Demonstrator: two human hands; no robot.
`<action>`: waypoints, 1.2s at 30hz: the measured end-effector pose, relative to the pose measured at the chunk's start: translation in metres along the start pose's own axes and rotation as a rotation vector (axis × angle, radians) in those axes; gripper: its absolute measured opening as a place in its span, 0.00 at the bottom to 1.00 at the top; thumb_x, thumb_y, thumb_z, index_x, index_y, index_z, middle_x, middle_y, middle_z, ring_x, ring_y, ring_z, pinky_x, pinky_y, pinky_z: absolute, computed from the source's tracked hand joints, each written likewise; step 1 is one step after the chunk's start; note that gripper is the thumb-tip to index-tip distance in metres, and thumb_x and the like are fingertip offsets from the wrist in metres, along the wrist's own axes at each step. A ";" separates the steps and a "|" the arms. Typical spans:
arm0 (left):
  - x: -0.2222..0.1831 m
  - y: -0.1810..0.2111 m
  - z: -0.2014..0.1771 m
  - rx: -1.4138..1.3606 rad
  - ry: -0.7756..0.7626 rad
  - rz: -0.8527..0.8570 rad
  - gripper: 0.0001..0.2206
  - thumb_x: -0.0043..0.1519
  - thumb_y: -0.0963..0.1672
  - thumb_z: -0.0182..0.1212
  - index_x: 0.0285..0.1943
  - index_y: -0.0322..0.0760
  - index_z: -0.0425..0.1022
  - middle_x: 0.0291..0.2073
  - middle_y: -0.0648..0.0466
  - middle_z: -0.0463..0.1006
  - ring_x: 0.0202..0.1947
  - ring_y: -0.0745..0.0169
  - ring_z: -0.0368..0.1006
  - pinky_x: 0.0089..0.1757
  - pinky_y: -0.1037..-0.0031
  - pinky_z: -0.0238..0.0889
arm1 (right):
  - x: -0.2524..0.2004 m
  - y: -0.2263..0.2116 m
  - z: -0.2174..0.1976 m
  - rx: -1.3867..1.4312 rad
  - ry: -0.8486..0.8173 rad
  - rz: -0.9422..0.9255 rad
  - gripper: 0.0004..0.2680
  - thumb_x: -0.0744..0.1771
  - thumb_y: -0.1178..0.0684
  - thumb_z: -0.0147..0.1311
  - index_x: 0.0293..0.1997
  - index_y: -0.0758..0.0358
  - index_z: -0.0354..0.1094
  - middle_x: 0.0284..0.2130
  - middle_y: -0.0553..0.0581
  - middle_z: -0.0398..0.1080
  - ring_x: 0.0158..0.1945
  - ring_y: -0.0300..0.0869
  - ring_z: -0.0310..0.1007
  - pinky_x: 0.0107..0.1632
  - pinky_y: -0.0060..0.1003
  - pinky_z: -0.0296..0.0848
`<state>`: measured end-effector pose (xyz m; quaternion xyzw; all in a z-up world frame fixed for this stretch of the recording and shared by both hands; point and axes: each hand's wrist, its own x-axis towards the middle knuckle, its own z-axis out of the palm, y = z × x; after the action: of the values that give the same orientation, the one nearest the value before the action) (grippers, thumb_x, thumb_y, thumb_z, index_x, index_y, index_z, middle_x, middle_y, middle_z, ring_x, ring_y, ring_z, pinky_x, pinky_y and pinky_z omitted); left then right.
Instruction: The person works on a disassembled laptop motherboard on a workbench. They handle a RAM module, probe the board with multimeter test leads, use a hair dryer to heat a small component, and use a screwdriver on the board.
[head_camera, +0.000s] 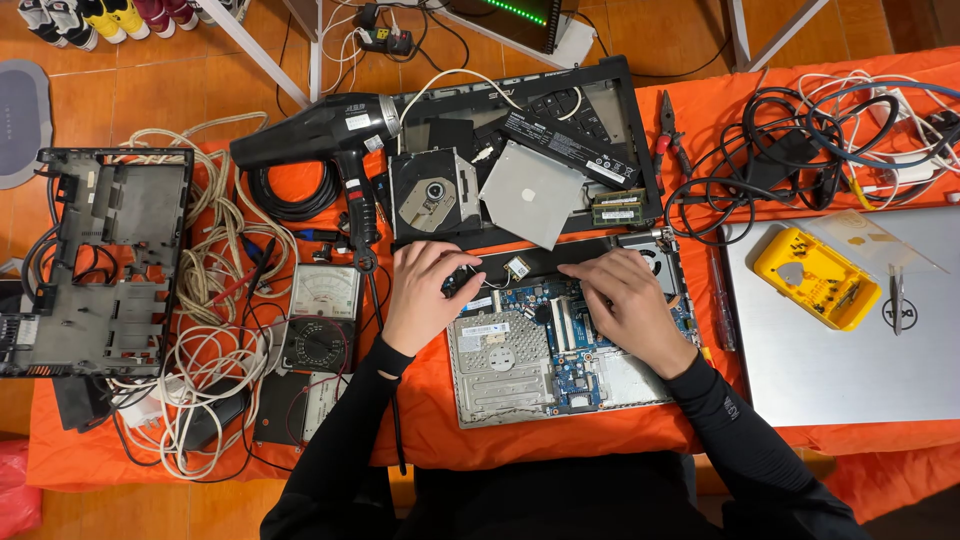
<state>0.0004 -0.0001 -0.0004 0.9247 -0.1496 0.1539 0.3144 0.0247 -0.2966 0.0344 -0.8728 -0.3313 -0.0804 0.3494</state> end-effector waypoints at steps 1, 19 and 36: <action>0.000 0.000 0.000 0.000 0.000 0.000 0.08 0.59 0.48 0.71 0.43 0.47 0.82 0.42 0.60 0.75 0.51 0.58 0.68 0.56 0.61 0.53 | 0.000 0.000 0.000 0.000 0.000 0.000 0.10 0.64 0.64 0.53 0.48 0.65 0.76 0.36 0.58 0.76 0.43 0.48 0.74 0.57 0.44 0.68; 0.001 -0.003 -0.004 -0.091 -0.090 -0.144 0.25 0.60 0.50 0.70 0.63 0.36 0.70 0.41 0.57 0.76 0.46 0.61 0.69 0.56 0.60 0.54 | -0.014 0.016 0.009 -0.020 -0.059 0.024 0.12 0.65 0.66 0.50 0.50 0.63 0.76 0.36 0.56 0.77 0.43 0.43 0.75 0.57 0.42 0.68; -0.004 -0.014 -0.018 -0.609 0.106 -0.023 0.17 0.73 0.41 0.61 0.67 0.33 0.63 0.51 0.49 0.75 0.51 0.62 0.70 0.57 0.71 0.63 | -0.014 -0.013 -0.023 -0.034 0.067 0.082 0.09 0.70 0.69 0.52 0.51 0.67 0.76 0.38 0.55 0.76 0.42 0.44 0.73 0.56 0.37 0.64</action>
<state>-0.0014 0.0230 0.0043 0.7803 -0.1617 0.1463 0.5861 0.0075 -0.3124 0.0533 -0.8882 -0.2820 -0.1009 0.3485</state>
